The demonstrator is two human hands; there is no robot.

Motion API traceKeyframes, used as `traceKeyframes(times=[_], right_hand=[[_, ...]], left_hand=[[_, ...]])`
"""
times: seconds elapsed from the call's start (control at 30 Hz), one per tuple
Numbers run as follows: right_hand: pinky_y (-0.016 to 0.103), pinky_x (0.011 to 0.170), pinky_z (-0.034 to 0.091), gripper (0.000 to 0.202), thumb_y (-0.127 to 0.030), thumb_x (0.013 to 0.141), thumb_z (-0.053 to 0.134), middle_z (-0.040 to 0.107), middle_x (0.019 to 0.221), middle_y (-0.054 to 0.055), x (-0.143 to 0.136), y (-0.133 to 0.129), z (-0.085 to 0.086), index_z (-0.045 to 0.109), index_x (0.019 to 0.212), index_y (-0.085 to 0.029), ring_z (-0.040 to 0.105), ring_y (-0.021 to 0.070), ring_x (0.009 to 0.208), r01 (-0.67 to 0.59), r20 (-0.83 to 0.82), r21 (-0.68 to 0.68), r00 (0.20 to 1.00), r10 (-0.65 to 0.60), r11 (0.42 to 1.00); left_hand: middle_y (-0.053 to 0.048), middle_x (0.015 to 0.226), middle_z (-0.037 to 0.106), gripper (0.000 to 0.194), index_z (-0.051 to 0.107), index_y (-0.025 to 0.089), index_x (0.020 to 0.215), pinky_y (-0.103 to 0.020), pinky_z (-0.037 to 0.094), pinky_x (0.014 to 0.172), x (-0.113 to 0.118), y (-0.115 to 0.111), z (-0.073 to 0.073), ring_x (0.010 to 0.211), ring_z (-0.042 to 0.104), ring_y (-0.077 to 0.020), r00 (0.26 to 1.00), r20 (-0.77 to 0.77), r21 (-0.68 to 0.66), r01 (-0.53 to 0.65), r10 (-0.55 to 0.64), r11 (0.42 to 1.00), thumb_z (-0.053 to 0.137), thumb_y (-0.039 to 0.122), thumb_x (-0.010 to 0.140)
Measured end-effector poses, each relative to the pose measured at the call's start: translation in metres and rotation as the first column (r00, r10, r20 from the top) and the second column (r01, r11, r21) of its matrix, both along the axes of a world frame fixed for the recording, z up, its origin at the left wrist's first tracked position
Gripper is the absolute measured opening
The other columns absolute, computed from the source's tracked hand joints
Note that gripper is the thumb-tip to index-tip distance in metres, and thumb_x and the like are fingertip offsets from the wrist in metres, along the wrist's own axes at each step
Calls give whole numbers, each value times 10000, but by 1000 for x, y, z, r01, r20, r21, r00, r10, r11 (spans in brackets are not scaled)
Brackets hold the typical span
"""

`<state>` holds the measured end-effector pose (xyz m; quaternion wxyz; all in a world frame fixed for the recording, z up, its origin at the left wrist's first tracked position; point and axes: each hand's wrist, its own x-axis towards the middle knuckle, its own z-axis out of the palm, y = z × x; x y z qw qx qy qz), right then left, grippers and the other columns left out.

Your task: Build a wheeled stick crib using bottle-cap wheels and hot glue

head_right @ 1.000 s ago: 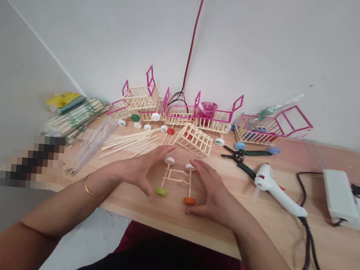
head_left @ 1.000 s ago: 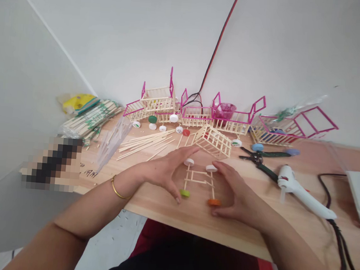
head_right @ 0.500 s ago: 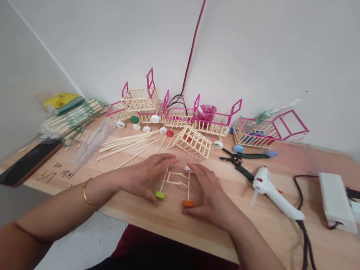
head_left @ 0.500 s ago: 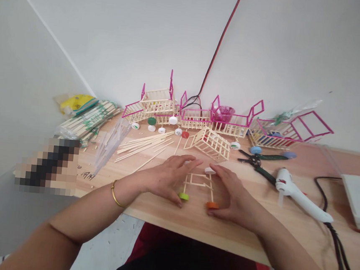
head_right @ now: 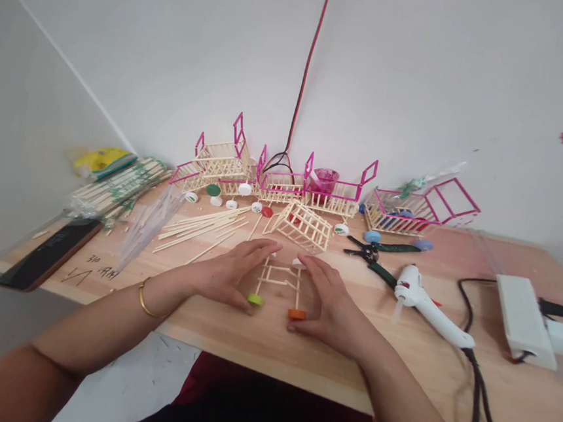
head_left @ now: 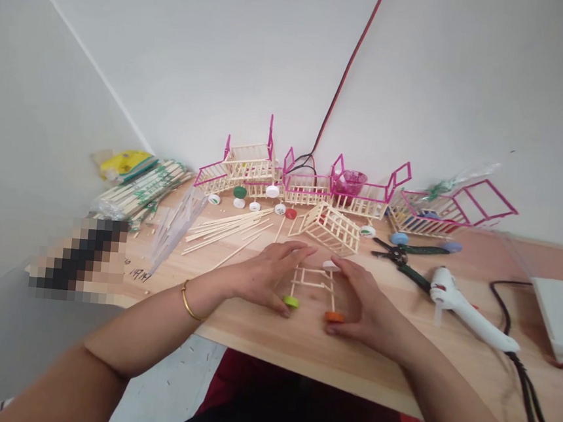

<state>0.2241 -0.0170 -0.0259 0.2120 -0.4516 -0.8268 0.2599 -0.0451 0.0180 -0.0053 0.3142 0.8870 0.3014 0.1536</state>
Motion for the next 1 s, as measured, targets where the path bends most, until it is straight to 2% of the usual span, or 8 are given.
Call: traceKeyframes(times=[0.2,0.3,0.4,0.53,0.63,0.8,0.9,1.0], right_hand=[[539,1124,255,1076,-483,592,809,247,1489,122,1,-1,3,200,1457,-289,247,349,1386,2,-37,-1,999,-2,1000],[559,1099,294,1055,-483,602,804,247,1479,123,2,-1,7,205,1452,-303,282,367,1363,15,-85,-37,996,-18,999],[551,1050,368,1007,-474,631,786,272,1460,110,1,-2,10,209,1443,-324,373,357,1300,42,-125,-64,991,-49,997],[548,1004,413,947,-476,675,750,307,1433,109,1,-3,12,213,1441,-329,449,344,1227,79,-126,-33,989,-82,996],[531,977,436,912,-477,701,728,331,1425,110,2,-2,11,219,1443,-327,473,336,1199,95,-112,9,989,-94,995],[492,910,468,831,-490,746,674,416,1350,111,6,2,6,243,1433,-311,513,318,1136,143,-81,90,987,-136,986],[460,827,498,779,-495,765,646,439,1330,118,8,4,3,275,1420,-294,532,317,1098,157,-96,121,985,-146,980],[435,767,514,756,-512,771,630,466,1288,117,10,7,-1,300,1412,-282,543,311,1068,168,-102,153,983,-154,974]], left_hand=[[-141,1521,210,1188,127,279,1474,-495,220,1139,0,3,3,1405,206,-328,993,116,13,0,-2,1000,827,505,541],[-142,1383,410,830,368,222,1330,-437,347,1050,1,7,6,1266,411,-277,963,220,-33,-151,154,988,768,481,650],[-70,984,606,253,518,170,893,-351,446,827,-2,14,5,890,555,-181,868,265,-71,-417,421,906,542,419,851],[2,740,593,230,460,185,748,-297,429,688,-10,24,0,685,518,-146,793,158,-80,-584,588,808,473,380,869],[-17,801,618,173,500,188,805,-320,444,733,-15,28,-3,747,557,-170,789,90,-16,-609,608,793,479,349,865],[-94,967,637,142,566,166,893,-354,436,863,-15,30,-2,939,577,-211,809,131,263,-586,573,767,440,232,884],[-79,879,666,311,598,160,834,-366,431,881,-11,28,-2,869,606,-197,868,-51,261,-466,494,845,347,301,953],[-92,1000,669,235,594,154,927,-461,329,1023,-10,25,-3,1004,591,-225,835,-175,346,-444,522,826,442,334,927]])
